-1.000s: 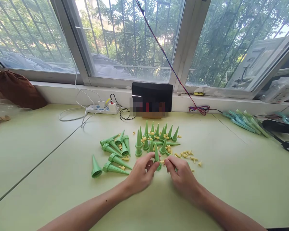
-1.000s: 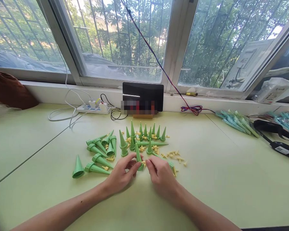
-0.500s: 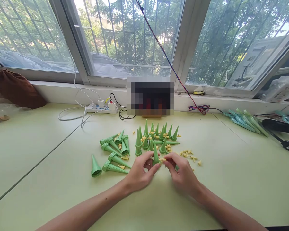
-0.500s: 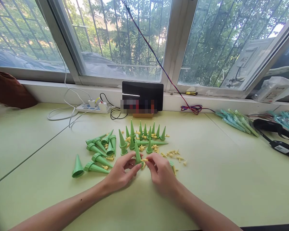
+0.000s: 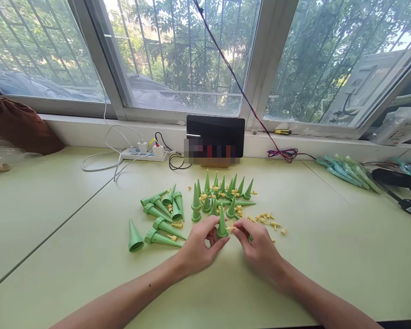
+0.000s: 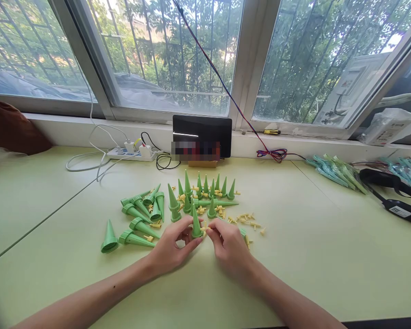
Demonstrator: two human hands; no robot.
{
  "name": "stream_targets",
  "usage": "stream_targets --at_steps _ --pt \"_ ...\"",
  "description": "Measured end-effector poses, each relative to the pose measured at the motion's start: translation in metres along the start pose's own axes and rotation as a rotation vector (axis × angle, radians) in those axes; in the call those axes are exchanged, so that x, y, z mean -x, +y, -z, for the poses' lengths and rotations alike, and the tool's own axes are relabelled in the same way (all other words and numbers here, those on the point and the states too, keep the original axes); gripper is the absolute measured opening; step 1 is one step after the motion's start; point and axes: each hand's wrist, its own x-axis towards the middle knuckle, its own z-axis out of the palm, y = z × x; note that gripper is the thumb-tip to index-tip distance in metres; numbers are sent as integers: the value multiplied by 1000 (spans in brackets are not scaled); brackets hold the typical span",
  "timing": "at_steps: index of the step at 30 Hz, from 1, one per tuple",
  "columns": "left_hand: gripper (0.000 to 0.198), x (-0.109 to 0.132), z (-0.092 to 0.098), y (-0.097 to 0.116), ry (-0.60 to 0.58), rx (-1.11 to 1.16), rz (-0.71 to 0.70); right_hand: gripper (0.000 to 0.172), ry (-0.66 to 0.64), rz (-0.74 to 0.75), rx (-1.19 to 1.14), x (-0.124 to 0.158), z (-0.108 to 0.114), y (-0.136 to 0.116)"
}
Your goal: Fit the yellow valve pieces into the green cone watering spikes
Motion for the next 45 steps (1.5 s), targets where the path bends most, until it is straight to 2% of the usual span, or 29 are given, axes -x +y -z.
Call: stream_targets --at_steps 6,15,18,22,27,33,45 --pt "22 2 -1 0 -19 -3 -21 34 -6 46 44 1 -1 0" --pt "22 2 -1 0 -28 -2 -23 39 17 50 82 1 -3 3" --pt "21 1 -2 1 -6 -28 -24 36 53 16 74 1 -2 -1" --pt "22 0 -2 4 15 -42 -23 19 59 -10 20 -1 0 -8" --pt "20 0 -3 4 36 -48 -19 17 33 30 32 -1 0 -8" --pt "16 2 -4 0 22 -51 -33 20 32 75 44 -1 0 -4" --pt "14 2 -2 3 12 -28 -42 37 0 66 102 1 -2 2"
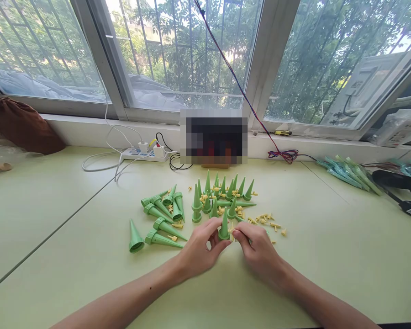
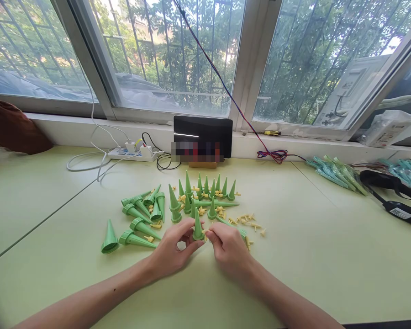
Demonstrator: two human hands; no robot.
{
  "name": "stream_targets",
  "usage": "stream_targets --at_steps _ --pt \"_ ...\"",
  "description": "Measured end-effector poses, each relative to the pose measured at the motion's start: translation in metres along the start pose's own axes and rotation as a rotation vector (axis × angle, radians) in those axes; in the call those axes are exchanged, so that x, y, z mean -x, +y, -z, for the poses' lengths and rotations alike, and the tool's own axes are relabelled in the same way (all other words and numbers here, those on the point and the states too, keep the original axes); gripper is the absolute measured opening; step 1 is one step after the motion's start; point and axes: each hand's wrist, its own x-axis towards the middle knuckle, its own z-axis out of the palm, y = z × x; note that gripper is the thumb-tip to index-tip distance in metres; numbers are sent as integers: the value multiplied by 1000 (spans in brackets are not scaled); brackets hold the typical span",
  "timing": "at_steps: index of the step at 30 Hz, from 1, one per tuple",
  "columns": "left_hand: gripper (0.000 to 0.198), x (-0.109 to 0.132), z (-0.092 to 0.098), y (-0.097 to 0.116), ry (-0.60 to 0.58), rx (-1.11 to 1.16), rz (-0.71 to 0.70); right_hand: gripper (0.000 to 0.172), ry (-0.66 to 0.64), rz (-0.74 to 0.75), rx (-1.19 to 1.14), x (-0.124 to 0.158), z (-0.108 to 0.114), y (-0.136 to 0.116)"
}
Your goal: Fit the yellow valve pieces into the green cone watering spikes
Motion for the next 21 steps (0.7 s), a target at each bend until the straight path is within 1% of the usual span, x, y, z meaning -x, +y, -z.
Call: stream_targets --at_steps 16,21 --pt "17 -1 1 2 -28 11 -12 47 -20 -26 -6 1 -2 3" --pt "16 -1 0 4 -2 19 13 45 26 -16 -19 -1 0 -2"
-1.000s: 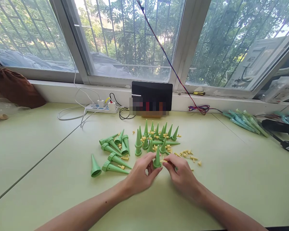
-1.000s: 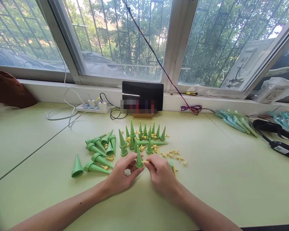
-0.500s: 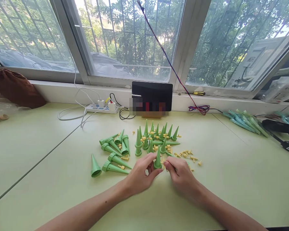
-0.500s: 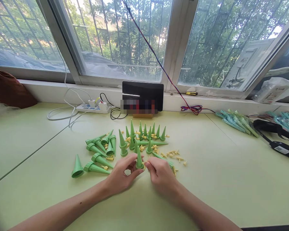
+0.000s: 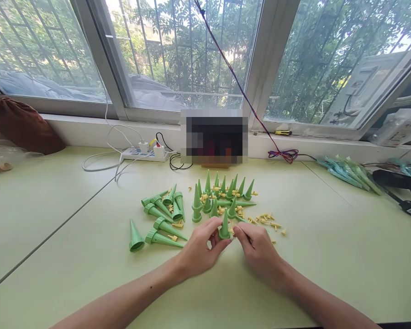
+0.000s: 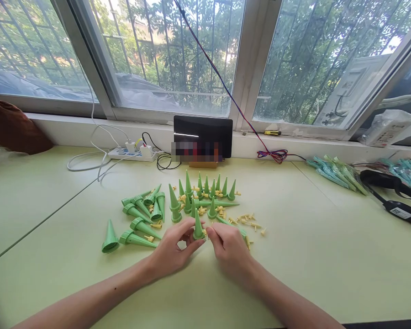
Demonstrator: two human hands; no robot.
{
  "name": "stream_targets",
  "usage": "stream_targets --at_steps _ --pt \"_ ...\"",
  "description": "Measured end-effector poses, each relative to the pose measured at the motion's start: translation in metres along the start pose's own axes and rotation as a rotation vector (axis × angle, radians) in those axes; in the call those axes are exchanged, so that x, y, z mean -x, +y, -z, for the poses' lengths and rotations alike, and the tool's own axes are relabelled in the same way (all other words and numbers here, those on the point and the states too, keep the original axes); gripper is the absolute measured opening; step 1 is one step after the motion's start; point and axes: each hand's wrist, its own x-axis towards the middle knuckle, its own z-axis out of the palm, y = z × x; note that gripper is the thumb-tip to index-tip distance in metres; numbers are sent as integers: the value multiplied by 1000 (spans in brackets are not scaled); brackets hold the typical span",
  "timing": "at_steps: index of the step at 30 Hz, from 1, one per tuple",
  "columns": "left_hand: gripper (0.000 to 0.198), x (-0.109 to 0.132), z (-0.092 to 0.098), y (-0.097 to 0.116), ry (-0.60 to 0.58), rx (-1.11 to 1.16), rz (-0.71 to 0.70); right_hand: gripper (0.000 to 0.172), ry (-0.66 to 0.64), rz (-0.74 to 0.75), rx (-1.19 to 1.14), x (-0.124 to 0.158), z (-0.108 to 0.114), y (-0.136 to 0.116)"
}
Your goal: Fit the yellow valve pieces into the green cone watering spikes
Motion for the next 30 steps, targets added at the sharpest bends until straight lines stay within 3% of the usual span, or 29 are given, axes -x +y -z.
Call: stream_targets --at_steps 7,24,30 --pt "23 -2 -2 2 58 48 154 29 21 -29 -33 -1 3 -6" --pt "38 -2 -2 6 -72 377 299 30 9 22 -41 -1 2 0" --pt "28 -1 -2 1 -78 311 248 35 -14 18 -23 2 0 5"
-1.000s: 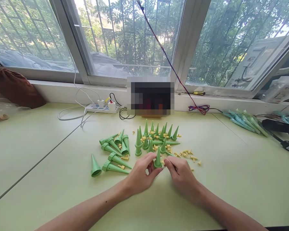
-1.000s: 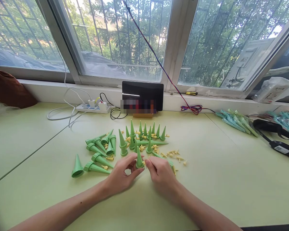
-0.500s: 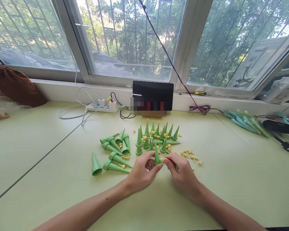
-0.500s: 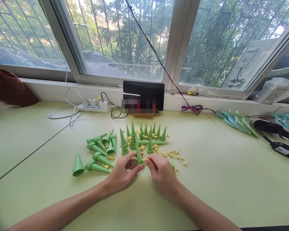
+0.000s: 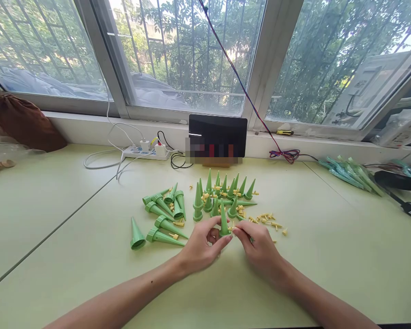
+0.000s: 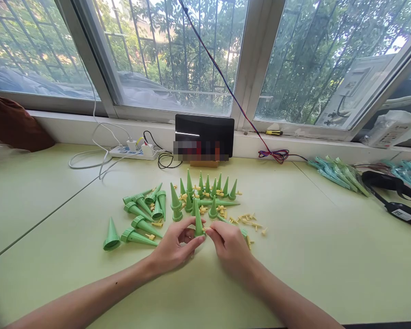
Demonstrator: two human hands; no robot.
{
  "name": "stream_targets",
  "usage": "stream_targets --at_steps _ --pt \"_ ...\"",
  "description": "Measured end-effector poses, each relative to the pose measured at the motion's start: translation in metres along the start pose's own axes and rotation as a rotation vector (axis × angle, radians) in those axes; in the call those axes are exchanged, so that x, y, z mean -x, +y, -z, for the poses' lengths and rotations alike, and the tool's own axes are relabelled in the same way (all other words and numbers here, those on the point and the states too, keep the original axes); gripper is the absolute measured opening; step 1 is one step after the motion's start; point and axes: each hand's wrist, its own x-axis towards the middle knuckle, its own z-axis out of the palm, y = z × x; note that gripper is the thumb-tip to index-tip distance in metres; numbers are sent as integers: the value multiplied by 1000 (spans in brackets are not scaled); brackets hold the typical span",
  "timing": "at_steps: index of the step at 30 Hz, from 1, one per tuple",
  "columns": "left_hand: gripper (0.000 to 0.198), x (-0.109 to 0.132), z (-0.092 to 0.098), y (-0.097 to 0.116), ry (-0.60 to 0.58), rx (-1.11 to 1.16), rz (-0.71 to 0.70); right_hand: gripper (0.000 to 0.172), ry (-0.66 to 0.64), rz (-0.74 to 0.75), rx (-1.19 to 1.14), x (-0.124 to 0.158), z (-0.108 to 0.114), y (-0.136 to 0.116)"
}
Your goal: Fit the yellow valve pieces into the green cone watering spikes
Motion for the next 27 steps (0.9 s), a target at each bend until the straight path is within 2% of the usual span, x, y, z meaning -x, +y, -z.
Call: stream_targets --at_steps 6,13,18,24,27 --pt "19 0 1 -5 59 -198 -139 39 -8 -5 16 1 0 -1" --pt "7 2 2 -8 69 -289 -306 42 -21 -32 13 1 0 -4" --pt "16 3 3 -5 47 -332 -382 42 -20 -31 14 1 -1 -4" --pt "14 2 1 -7 86 -320 -322 44 32 -53 10 0 -1 -5" --pt "19 0 0 -5 106 -306 -255 36 67 -42 0 -2 1 -9"
